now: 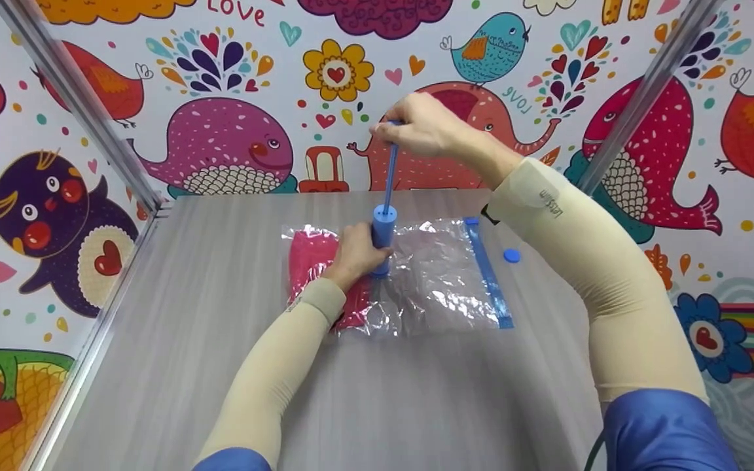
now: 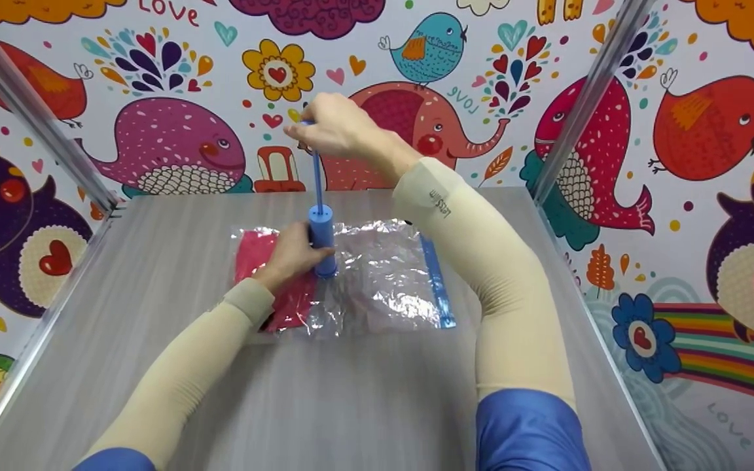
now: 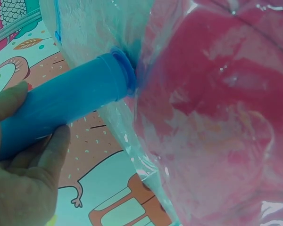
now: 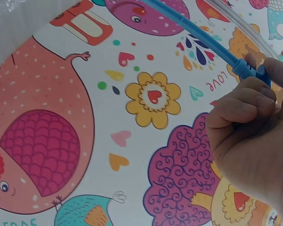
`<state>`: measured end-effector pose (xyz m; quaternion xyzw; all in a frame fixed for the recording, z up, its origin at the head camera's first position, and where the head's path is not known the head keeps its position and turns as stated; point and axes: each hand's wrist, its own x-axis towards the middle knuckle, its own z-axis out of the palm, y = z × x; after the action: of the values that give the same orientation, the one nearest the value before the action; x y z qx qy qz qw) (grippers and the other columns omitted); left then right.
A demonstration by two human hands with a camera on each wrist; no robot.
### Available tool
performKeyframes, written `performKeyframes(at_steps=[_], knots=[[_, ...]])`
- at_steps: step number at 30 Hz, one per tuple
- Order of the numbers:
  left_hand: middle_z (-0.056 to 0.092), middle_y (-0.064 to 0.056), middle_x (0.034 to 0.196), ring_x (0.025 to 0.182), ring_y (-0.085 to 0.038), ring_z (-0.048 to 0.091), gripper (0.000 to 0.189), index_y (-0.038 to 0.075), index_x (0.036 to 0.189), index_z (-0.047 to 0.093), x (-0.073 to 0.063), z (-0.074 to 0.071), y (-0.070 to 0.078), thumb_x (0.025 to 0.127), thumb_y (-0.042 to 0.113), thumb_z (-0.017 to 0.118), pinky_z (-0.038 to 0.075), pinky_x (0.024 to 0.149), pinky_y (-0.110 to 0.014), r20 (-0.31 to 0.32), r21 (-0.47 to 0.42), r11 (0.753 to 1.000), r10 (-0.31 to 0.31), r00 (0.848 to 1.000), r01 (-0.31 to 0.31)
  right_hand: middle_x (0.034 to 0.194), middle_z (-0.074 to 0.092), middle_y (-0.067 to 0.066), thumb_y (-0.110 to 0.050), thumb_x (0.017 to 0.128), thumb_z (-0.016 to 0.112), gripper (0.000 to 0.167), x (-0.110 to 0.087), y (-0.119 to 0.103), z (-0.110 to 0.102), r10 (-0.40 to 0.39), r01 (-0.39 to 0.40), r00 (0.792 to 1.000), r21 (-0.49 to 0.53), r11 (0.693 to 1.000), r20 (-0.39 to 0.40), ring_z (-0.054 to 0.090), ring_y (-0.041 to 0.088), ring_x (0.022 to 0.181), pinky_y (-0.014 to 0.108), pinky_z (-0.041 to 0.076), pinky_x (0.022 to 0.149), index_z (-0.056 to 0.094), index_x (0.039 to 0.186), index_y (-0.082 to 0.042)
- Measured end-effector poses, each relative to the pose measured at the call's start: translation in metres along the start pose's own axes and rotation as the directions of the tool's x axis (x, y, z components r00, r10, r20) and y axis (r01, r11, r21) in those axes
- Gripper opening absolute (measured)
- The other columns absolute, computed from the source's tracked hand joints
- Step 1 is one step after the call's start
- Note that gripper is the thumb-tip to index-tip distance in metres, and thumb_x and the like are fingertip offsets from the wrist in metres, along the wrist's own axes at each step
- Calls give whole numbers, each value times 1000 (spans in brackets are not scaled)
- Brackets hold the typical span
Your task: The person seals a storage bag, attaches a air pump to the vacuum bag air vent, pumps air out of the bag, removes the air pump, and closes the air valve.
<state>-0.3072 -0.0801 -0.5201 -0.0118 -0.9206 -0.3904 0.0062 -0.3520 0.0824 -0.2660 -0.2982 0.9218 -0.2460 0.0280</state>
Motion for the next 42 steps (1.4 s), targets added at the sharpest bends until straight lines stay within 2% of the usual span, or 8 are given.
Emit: performKeyframes(at_steps=[4, 12, 17, 24, 33, 39, 42], knots=[[82, -23, 129, 121, -39, 81, 53, -2, 137, 73, 0, 1, 1, 93, 22, 91, 65, 112, -53, 7, 8, 1000, -17, 1000, 17, 66, 49, -7, -44, 115, 60, 41, -2, -3, -5, -1, 1, 1000, 11, 1000, -20, 40, 11, 63, 25, 32, 56, 78, 95, -12], [82, -23, 129, 121, -40, 81, 52, -2, 136, 73, 0, 1, 1, 93, 21, 92, 65, 112, -54, 2, -5, 1000, -22, 1000, 22, 72, 47, -4, -44, 117, 56, 41, -1, -2, -4, -32, 32, 999, 5, 999, -2, 40, 11, 65, 24, 34, 59, 63, 89, -14], [82, -23, 129, 121, -39, 81, 52, -2, 137, 73, 0, 3, -1, 93, 21, 92, 65, 112, -54, 4, -9, 1000, -25, 1000, 25, 77, 50, -1, -45, 118, 53, 42, 0, 0, 0, -31, 31, 1000, 2, 1000, 2, 43, 14, 70, 26, 38, 64, 65, 94, -12], [82, -24, 129, 121, -40, 82, 55, -2, 138, 72, 1, 2, -2, 93, 22, 91, 64, 113, -53, -13, 18, 1000, 19, 1000, -19, 77, 46, -1, -41, 118, 55, 38, 3, 2, 4, -85, 85, 996, -33, 996, -12, 42, 16, 72, 30, 38, 69, 57, 91, -14], [82, -25, 130, 121, -40, 81, 57, -3, 140, 71, 2, 3, -4, 92, 21, 91, 65, 112, -54, -11, 5, 1000, 19, 1000, -19, 84, 48, 3, -39, 119, 53, 35, 6, 5, 8, -88, 90, 996, -69, 993, 31, 47, 19, 79, 32, 42, 76, 56, 99, -11], [81, -25, 131, 122, -41, 81, 58, -4, 142, 70, 1, 2, -5, 92, 20, 91, 65, 111, -55, -12, -30, 999, 35, 999, -36, 92, 58, 6, -38, 118, 56, 32, 6, 10, 23, -66, 74, 993, -81, 994, 102, 56, 22, 88, 32, 50, 81, 68, 116, -7], [81, -27, 132, 122, -43, 81, 59, -5, 143, 69, 1, 2, -7, 92, 18, 90, 65, 110, -55, -18, -41, 997, 63, 998, -64, 91, 58, 6, -38, 118, 57, 34, 7, 14, 34, -67, 79, 989, -86, 993, 133, 57, 22, 88, 33, 50, 80, 70, 119, -6]])
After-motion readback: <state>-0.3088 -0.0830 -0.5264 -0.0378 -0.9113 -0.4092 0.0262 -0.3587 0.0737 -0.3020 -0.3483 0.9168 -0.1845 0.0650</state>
